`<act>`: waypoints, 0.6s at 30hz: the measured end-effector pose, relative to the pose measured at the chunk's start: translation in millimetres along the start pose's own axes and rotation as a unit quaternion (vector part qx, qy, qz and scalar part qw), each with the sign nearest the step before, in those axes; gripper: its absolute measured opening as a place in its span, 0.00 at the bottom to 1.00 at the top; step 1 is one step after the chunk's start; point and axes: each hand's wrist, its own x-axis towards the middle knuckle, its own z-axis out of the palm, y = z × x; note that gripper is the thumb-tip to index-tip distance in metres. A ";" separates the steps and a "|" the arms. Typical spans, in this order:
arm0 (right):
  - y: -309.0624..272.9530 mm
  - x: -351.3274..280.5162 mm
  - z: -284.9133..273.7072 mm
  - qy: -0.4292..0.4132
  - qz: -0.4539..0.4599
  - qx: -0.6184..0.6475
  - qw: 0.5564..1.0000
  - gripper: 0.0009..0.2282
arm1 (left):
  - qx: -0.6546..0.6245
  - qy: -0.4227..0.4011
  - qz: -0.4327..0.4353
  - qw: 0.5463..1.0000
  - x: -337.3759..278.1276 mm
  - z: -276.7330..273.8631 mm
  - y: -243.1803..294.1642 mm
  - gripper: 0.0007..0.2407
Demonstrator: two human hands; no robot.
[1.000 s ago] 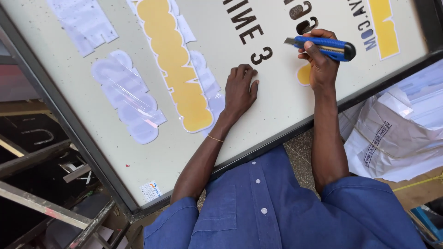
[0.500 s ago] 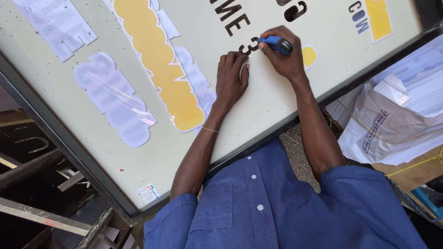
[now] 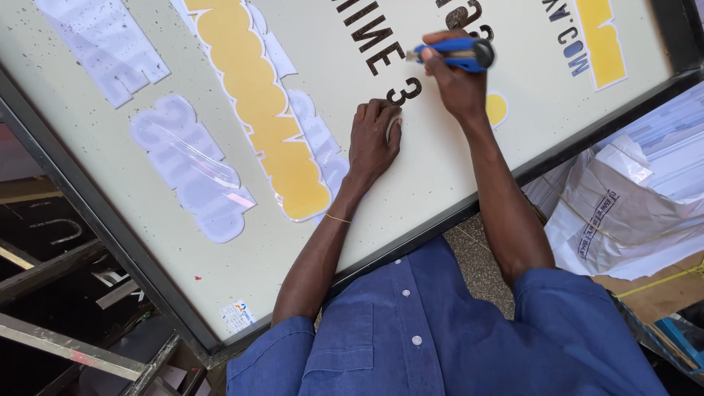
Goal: Arranging and trimming vinyl letters on a sign board using a utility knife
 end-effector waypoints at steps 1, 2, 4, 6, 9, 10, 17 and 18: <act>0.1 6.9 7.7 0.000 0.002 0.001 1.000 0.06 | 0.000 -0.002 -0.001 1.000 0.0 -0.5 -0.4 0.09; 0.5 13.8 15.0 0.014 0.009 -0.018 1.000 0.05 | -0.008 0.004 0.004 1.000 -0.2 -0.3 -0.9 0.08; 0.4 26.2 25.1 0.025 0.016 -0.038 0.999 0.05 | -0.017 0.010 0.007 1.000 0.4 -0.3 -1.3 0.08; 0.3 35.5 32.1 0.018 -0.027 -0.117 0.993 0.02 | -0.016 0.004 0.007 1.000 -0.4 -1.2 -1.5 0.07; 16.8 43.4 33.6 0.006 -0.041 -0.133 0.990 0.02 | -0.017 -0.001 0.001 1.000 1.2 -1.6 -1.3 0.07; 19.3 43.5 33.9 0.002 -0.040 -0.132 0.990 0.02 | -0.017 0.000 -0.002 1.000 2.1 -2.1 -1.2 0.07; 15.3 31.7 40.2 0.101 0.073 -0.055 0.991 0.04 | -0.022 -0.009 -0.004 1.000 5.9 -6.2 3.6 0.06; 13.6 28.2 38.8 0.127 0.144 -0.012 0.981 0.02 | -0.022 -0.014 -0.009 1.000 6.5 -6.3 3.8 0.06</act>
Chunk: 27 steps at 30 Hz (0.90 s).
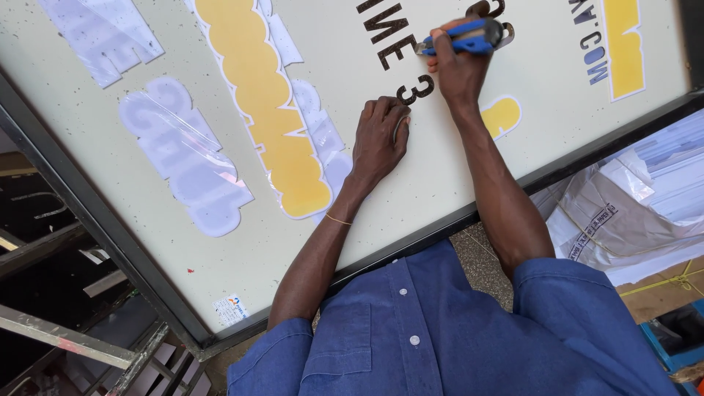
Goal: Arranging and trimming vinyl letters on a sign board using a utility knife
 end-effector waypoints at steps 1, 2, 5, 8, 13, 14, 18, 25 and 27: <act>2.7 -3.1 -0.8 0.001 0.001 0.000 1.000 0.02 | -0.001 -0.001 -0.001 1.000 0.1 -0.8 0.0 0.06; 5.5 -6.0 -2.6 0.016 -0.017 0.011 1.000 0.03 | -0.001 0.004 0.001 1.000 0.1 -0.7 0.5 0.05; 4.8 -5.5 -4.6 0.031 -0.069 0.012 0.997 0.05 | -0.008 0.006 -0.001 1.000 1.2 -0.9 1.9 0.05; 6.6 -3.1 -3.8 0.001 -0.150 -0.036 0.988 0.03 | -0.014 0.007 -0.002 1.000 0.3 -1.6 1.8 0.05; 6.1 -4.0 1.2 -0.046 -0.208 -0.097 0.972 0.01 | -0.011 0.014 0.001 1.000 1.7 -4.5 3.2 0.05; 5.8 -5.1 2.6 -0.028 -0.162 -0.078 0.983 0.02 | -0.012 0.011 0.000 1.000 2.1 -5.4 4.2 0.05; 5.2 -6.9 -0.5 0.049 0.004 0.136 0.990 0.08 | -0.009 0.014 0.000 1.000 0.2 -2.7 1.7 0.05; 7.6 -9.2 -4.1 -0.020 -0.144 -0.010 0.989 0.03 | -0.010 0.031 0.016 0.999 1.8 -1.0 1.4 0.05; 0.6 -8.2 -3.7 -0.032 -0.227 -0.118 0.966 0.02 | -0.013 0.016 0.007 1.000 1.8 -3.6 2.7 0.05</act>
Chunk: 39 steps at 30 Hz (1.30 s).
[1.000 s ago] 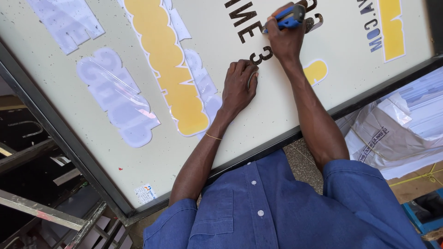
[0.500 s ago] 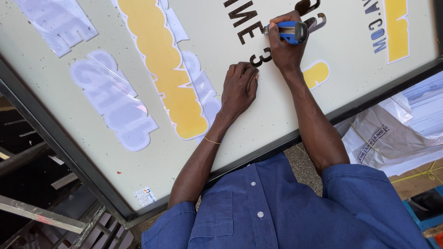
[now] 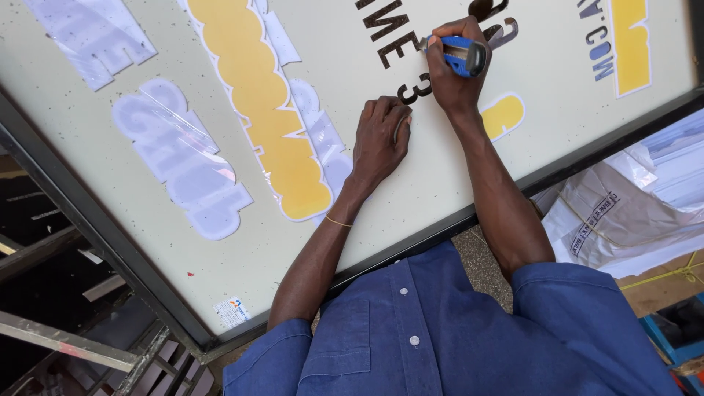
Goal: Arranging and trimming vinyl letters on a sign board using a utility knife
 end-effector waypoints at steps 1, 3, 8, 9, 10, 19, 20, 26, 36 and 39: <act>-3.4 0.2 1.1 -0.001 0.000 0.000 1.000 0.02 | 0.000 0.000 -0.001 1.000 0.0 -0.7 -0.6 0.05; -8.5 0.2 0.1 -0.009 0.008 0.028 1.000 0.02 | -0.007 0.004 0.005 1.000 0.8 0.5 -1.2 0.04; -2.5 -1.6 0.1 0.016 0.059 0.129 0.990 0.05 | 0.002 0.007 0.001 1.000 -0.5 1.3 -2.8 0.05; -1.5 -3.6 -1.4 0.011 0.046 0.101 0.994 0.05 | 0.000 -0.002 -0.002 1.000 -0.8 2.5 -2.0 0.05; -2.9 -4.1 -1.9 0.013 0.048 0.100 0.994 0.05 | -0.002 -0.005 -0.001 1.000 -1.1 2.9 -2.5 0.05; -4.4 9.6 -22.4 0.034 0.078 0.209 0.974 0.09 | -0.002 -0.010 -0.011 1.000 9.0 4.6 -10.0 0.09; -1.9 11.2 -25.2 0.022 0.089 0.220 0.971 0.09 | 0.021 -0.027 -0.004 0.999 17.1 5.3 -17.4 0.10; -0.1 30.6 -48.1 -0.054 0.104 0.208 0.971 0.07 | 0.199 -0.100 0.007 0.975 89.5 -0.9 -40.2 0.19; 1.1 56.6 -58.0 -0.118 0.183 0.173 0.961 0.08 | -0.008 -0.214 0.108 0.971 69.5 -14.7 -6.8 0.07; 7.8 59.7 -59.7 -0.129 0.183 0.187 0.956 0.08 | 0.182 -0.215 0.016 0.959 87.4 -2.0 -29.6 0.20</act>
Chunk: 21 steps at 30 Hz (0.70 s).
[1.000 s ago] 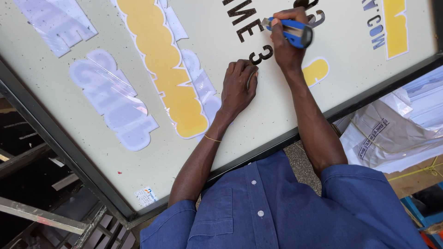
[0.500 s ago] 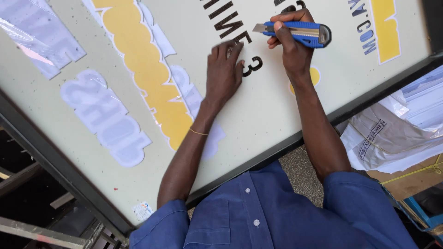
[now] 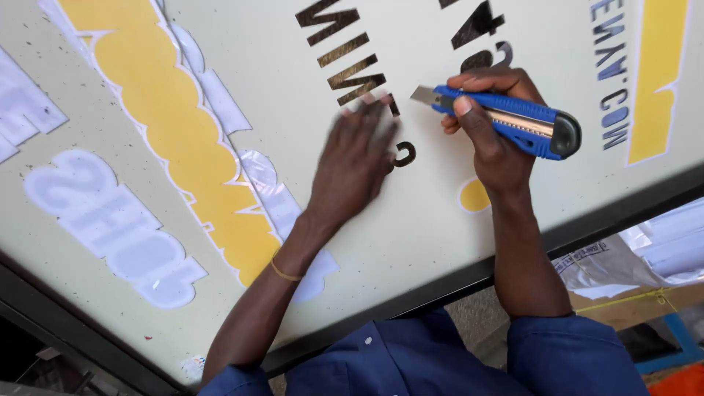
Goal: Arranging and trimming vinyl letters on a sign board using a utility knife
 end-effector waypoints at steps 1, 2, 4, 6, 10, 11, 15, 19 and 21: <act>3.7 -3.0 0.8 0.000 0.008 0.001 1.000 0.08 | -0.003 -0.007 -0.003 1.000 -3.5 -0.1 -1.4 0.20; 6.8 0.5 0.6 -0.003 -0.015 -0.026 1.000 0.08 | 0.042 -0.012 -0.002 0.999 -2.0 0.0 -4.1 0.21; 7.4 5.2 2.5 -0.008 -0.040 -0.052 0.998 0.09 | 0.089 -0.015 -0.004 0.996 -0.4 -0.6 -9.0 0.24; 3.9 5.9 6.9 -0.052 -0.053 -0.051 0.996 0.17 | -0.085 0.091 -0.027 0.992 -2.1 -1.3 -13.1 0.16; 7.6 2.9 15.2 -0.053 -0.052 -0.032 0.997 0.16 | -0.100 0.147 -0.056 0.982 0.6 -5.6 -13.5 0.12; 9.3 2.9 16.3 -0.050 -0.061 -0.059 0.995 0.15 | -0.083 0.149 -0.067 0.983 2.8 -10.2 -14.5 0.10; 15.2 3.6 20.2 -0.047 -0.095 -0.117 0.987 0.14 | -0.024 0.174 -0.124 0.977 18.6 -23.5 -32.9 0.09; 12.2 3.3 29.8 -0.053 -0.094 -0.085 0.991 0.13 | -0.029 0.159 -0.109 0.981 49.2 -24.1 -48.0 0.05; 9.7 4.9 31.7 -0.059 -0.097 -0.083 0.990 0.13 | -0.040 0.146 -0.104 0.983 62.3 -11.9 -47.7 0.06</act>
